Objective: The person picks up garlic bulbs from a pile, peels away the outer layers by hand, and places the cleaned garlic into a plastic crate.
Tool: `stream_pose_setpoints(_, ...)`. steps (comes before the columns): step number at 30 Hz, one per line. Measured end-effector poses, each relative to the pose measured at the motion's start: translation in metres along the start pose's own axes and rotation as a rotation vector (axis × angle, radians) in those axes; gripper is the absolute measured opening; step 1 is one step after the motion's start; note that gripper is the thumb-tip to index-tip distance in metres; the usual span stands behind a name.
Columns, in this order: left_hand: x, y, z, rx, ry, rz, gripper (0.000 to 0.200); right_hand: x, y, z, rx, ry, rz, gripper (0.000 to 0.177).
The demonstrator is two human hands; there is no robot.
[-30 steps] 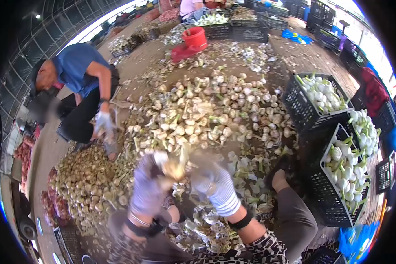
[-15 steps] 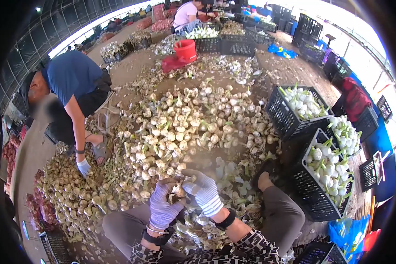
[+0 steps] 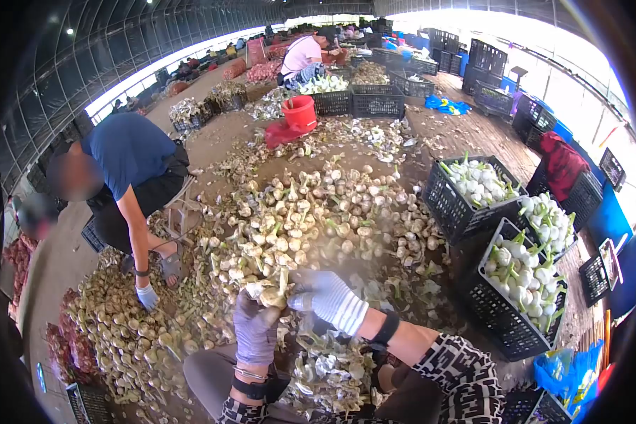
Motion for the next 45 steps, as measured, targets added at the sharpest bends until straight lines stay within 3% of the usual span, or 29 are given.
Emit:
stream_pose_setpoints(1,0.0,0.003,0.004,0.004,-0.004,0.012,0.043,-0.005,-0.008,0.006,0.033,-0.023,0.073,0.031)
stream_pose_setpoints(3,0.001,0.009,0.012,0.109,-0.033,0.444,0.043,-0.017,-0.023,0.017,0.105,-0.071,0.221,0.021)
stream_pose_setpoints(5,0.002,0.021,0.026,0.046,-0.031,0.501,0.043,-0.033,-0.028,0.027,0.164,-0.086,0.243,0.017)
stream_pose_setpoints(7,0.01,0.031,0.041,0.474,0.082,1.069,0.045,-0.049,-0.044,0.035,0.281,-0.095,0.371,0.014)
stream_pose_setpoints(8,0.018,0.034,0.044,0.47,0.065,1.172,0.046,-0.054,-0.048,0.039,0.242,-0.138,0.488,0.016)
stream_pose_setpoints(11,0.018,0.057,0.064,0.453,0.108,1.186,0.046,-0.076,-0.072,0.047,0.307,-0.128,0.588,0.018)
stream_pose_setpoints(12,0.004,0.076,0.069,0.185,0.082,0.819,0.048,-0.082,-0.077,0.046,0.308,-0.114,0.626,0.019)
stream_pose_setpoints(13,0.006,0.081,0.072,0.17,0.081,0.828,0.048,-0.086,-0.088,0.046,0.318,-0.117,0.64,0.019)
stream_pose_setpoints(15,0.002,0.101,0.08,-0.303,-0.082,0.095,0.047,-0.098,-0.1,0.053,-0.291,-0.202,-0.241,0.027)
stream_pose_setpoints(16,0.004,0.107,0.081,-0.336,-0.1,-0.07,0.043,-0.1,-0.104,0.053,-0.445,-0.275,-0.478,0.036)
stream_pose_setpoints(17,-0.002,0.114,0.083,-0.342,-0.112,-0.065,0.043,-0.102,-0.116,0.054,-0.437,-0.27,-0.468,0.036)
stream_pose_setpoints(19,-0.024,0.135,0.084,-0.554,-0.123,-0.189,0.039,-0.102,-0.141,0.055,-0.266,-0.295,-0.17,0.04)
stream_pose_setpoints(20,-0.034,0.143,0.086,-0.575,-0.169,-0.145,0.04,-0.101,-0.147,0.055,-0.282,-0.306,0.075,0.038)
stream_pose_setpoints(21,-0.044,0.15,0.088,-0.581,-0.179,-0.14,0.04,-0.101,-0.161,0.051,0.085,-0.245,0.585,0.034)
stream_pose_setpoints(23,-0.05,0.153,0.095,-0.533,-0.222,-0.082,0.041,-0.103,-0.165,0.047,0.149,-0.214,0.694,0.033)
stream_pose_setpoints(25,-0.05,0.157,0.095,-0.563,-0.134,-0.025,0.043,-0.098,-0.18,0.049,0.14,-0.219,0.652,0.029)
stream_pose_setpoints(27,-0.051,0.163,0.095,-0.393,-0.112,0.41,0.049,-0.092,-0.2,0.049,0.135,-0.231,0.618,0.026)
stream_pose_setpoints(28,-0.046,0.161,0.095,-0.409,-0.131,0.481,0.048,-0.094,-0.21,0.051,0.016,-0.284,0.456,0.024)
stream_pose_setpoints(30,-0.047,0.165,0.096,-0.511,-0.176,0.47,0.047,-0.096,-0.228,0.051,-0.199,-0.392,0.133,0.022)
stream_pose_setpoints(31,-0.05,0.168,0.097,-0.587,-0.232,0.444,0.047,-0.098,-0.23,0.05,-0.19,-0.414,0.133,0.022)
stream_pose_setpoints(33,-0.057,0.174,0.101,-0.624,-0.19,0.455,0.047,-0.105,-0.228,0.052,-0.213,-0.431,-0.141,0.021)
stream_pose_setpoints(35,-0.061,0.18,0.106,-0.72,-0.084,0.324,0.051,-0.111,-0.218,0.05,-0.21,-0.428,-0.105,0.021)
stream_pose_setpoints(37,-0.07,0.185,0.109,-0.807,-0.055,0.197,0.048,-0.11,-0.221,0.05,0.273,-0.251,0.531,0.018)
stream_pose_setpoints(39,-0.055,0.19,0.11,-0.661,-0.058,0.239,0.049,-0.11,-0.228,0.051,0.268,-0.289,0.606,0.014)
stream_pose_setpoints(41,-0.053,0.192,0.11,-0.623,-0.054,0.395,0.051,-0.108,-0.23,0.051,0.112,-0.33,0.659,0.012)
stream_pose_setpoints(43,-0.059,0.193,0.112,-0.718,-0.037,0.614,0.053,-0.106,-0.245,0.053,0.065,-0.378,0.492,0.013)
stream_pose_setpoints(44,-0.059,0.201,0.109,-0.691,-0.032,0.617,0.066,-0.113,-0.239,0.053,-0.017,-0.4,0.112,0.015)
stream_pose_setpoints(45,-0.06,0.203,0.109,-0.698,-0.027,0.614,0.066,-0.118,-0.235,0.053,-0.097,-0.412,-0.269,0.017)
Point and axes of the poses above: each hand's wrist, its own z-axis towards the middle knuckle, its own x-axis out of the palm, y = z × x, the point moved 3 cm from there along z, towards the middle knuckle, and after that the axes turned 3 degrees about -x, right-handed, at the moved point
